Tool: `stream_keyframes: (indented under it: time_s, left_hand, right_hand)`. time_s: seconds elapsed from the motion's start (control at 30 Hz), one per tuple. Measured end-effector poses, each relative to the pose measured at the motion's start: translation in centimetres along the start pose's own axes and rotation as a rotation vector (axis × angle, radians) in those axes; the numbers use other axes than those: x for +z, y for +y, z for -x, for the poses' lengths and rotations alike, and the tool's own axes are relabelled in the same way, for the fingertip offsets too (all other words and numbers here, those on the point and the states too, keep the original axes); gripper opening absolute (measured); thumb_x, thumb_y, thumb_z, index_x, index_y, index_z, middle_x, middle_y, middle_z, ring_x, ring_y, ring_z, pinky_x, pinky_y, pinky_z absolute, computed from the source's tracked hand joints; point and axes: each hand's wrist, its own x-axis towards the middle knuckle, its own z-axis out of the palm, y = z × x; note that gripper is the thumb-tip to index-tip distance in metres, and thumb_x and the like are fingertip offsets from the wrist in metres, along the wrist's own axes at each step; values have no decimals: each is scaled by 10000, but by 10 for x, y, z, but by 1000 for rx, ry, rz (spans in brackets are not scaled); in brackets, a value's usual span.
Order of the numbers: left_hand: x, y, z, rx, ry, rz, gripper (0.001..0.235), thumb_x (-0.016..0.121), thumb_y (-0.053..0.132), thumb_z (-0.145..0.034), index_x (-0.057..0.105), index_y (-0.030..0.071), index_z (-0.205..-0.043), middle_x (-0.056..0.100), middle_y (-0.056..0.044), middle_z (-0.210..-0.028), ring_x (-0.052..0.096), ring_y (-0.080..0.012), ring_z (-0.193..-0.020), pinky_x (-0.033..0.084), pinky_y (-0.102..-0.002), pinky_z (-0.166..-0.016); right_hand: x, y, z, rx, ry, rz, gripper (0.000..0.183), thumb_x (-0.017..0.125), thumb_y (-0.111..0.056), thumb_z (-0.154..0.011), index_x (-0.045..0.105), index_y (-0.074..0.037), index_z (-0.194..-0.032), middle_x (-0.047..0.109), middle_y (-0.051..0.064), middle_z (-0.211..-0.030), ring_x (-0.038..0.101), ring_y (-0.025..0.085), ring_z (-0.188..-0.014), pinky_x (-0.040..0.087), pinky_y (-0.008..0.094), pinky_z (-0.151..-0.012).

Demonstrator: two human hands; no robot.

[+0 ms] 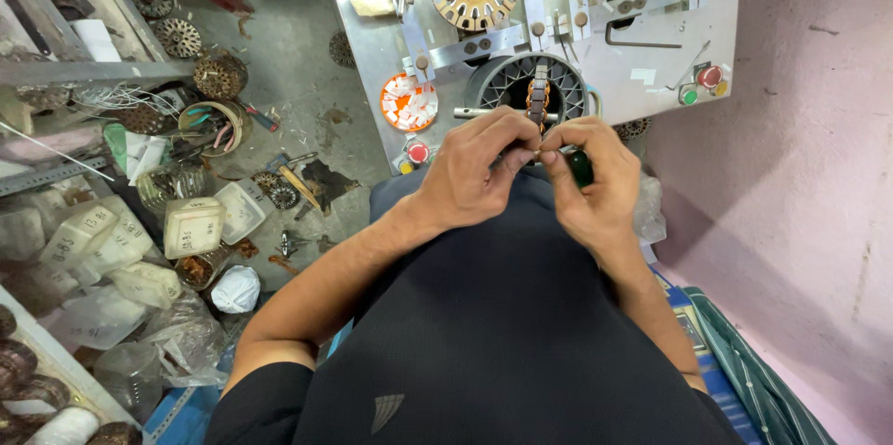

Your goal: The person uses a small screwdriver to tuck and secure wires into the slots of a motor stator held in a machine. They rotate the component and adjust the wire positions by hand to complete the assembly.

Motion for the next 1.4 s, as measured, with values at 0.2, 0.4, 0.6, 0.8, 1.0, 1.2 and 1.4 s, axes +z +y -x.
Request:
stream_keyframes:
  time_s: [0.2, 0.4, 0.6, 0.8, 1.0, 1.2, 1.4]
  left_hand:
    - [8, -10, 2, -9, 5, 3, 161, 674, -41, -936, 597, 24, -1063, 641, -106, -978, 677, -277, -873, 539, -354, -765]
    - [9, -20, 1, -129, -38, 193, 175, 711, 33, -970, 637, 27, -1128, 700, -66, -1010, 737, -176, -907, 596, -294, -815]
    - [9, -21, 1, -35, -45, 136, 150, 744, 27, -967, 668, 33, -1096, 709, -84, -1073, 724, -187, -941, 593, -296, -833]
    - [12, -23, 1, 28, -38, 114, 177, 741, 15, -967, 651, 23, -1119, 688, -107, -1078, 718, -223, -970, 596, -321, -857]
    - [17, -27, 4, 88, 13, 68, 181, 733, -10, -966, 634, 23, -1114, 683, -118, -1085, 713, -277, -995, 588, -353, -885]
    - [20, -36, 2, 81, 25, -2, 182, 735, -11, -957, 645, 34, -1109, 669, -123, -1079, 685, -286, -1006, 564, -365, -890]
    - [6, -67, -13, 39, -2, 88, 415, 658, 144, -945, 613, 36, -1343, 567, -165, -1390, 563, -318, -1331, 466, -412, -1169]
  right_hand:
    - [4, 4, 7, 134, -9, -34, 116, 685, 89, -948, 607, 24, -1004, 673, 108, -949, 684, 154, -794, 538, 263, -738]
    - [-1, 12, 15, 308, 59, -281, 85, 697, 73, -1008, 656, 38, -1074, 704, 71, -990, 701, 107, -898, 559, 217, -802]
    - [-6, 19, 21, 261, 51, -291, 199, 765, 100, -934, 659, 32, -1088, 686, 63, -1006, 680, 91, -922, 536, 192, -793]
    - [-4, 17, 21, 160, 96, -96, 178, 793, 72, -945, 672, 16, -1063, 680, 86, -1011, 621, 62, -770, 463, 175, -655]
    - [3, 14, 22, 66, 133, 59, 169, 790, 60, -961, 660, 12, -1058, 693, 76, -1009, 579, 65, -687, 444, 195, -579]
    - [7, 21, 22, 138, 145, 63, 155, 791, 70, -931, 679, 10, -1018, 693, 92, -962, 587, 94, -694, 452, 237, -601]
    - [12, 37, 23, 192, 204, 50, 164, 789, 74, -972, 700, 5, -1090, 706, 97, -1007, 702, 136, -847, 548, 232, -704]
